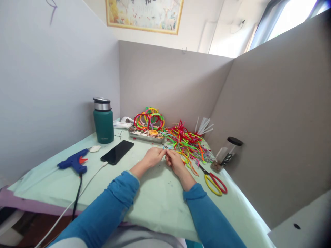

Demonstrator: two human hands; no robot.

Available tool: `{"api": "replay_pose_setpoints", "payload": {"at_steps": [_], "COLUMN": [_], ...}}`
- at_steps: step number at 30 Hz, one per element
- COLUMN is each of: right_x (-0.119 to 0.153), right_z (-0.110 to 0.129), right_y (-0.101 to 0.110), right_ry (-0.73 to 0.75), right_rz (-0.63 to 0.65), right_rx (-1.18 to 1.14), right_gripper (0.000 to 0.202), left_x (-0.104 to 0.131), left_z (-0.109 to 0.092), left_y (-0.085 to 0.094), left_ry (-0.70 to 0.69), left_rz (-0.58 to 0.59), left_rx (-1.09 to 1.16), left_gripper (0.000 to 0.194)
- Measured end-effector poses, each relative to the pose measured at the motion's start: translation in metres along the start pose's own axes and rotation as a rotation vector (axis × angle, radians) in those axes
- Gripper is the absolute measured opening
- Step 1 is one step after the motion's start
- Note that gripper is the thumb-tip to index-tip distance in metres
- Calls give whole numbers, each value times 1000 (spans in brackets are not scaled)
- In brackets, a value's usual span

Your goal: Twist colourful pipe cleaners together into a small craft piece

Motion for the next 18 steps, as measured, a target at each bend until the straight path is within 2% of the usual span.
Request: {"api": "replay_pose_setpoints", "payload": {"at_steps": [7, 13, 18], "right_x": [1, 0, 1], "right_z": [0, -1, 1], "right_y": [-1, -1, -1], "right_ry": [-2, 2, -2], "right_rz": [8, 13, 3], "right_rx": [-6, 8, 8], "right_gripper": [36, 36, 37], "left_x": [0, 1, 0], "left_z": [1, -5, -4], "left_y": [-3, 1, 2], "left_ry": [39, -7, 3], "left_rz": [7, -17, -19], "left_rx": [-15, 143, 170], "left_gripper": [44, 36, 34]}}
Point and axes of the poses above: each hand's wrist, its own x-axis away from the middle knuckle, its own y-axis out of the back of the hand, z = x × y, the point moved 5 cm from there along -x, towards the middle knuckle, and after that the axes turned 7 degrees about x, right-handed, at the moved point
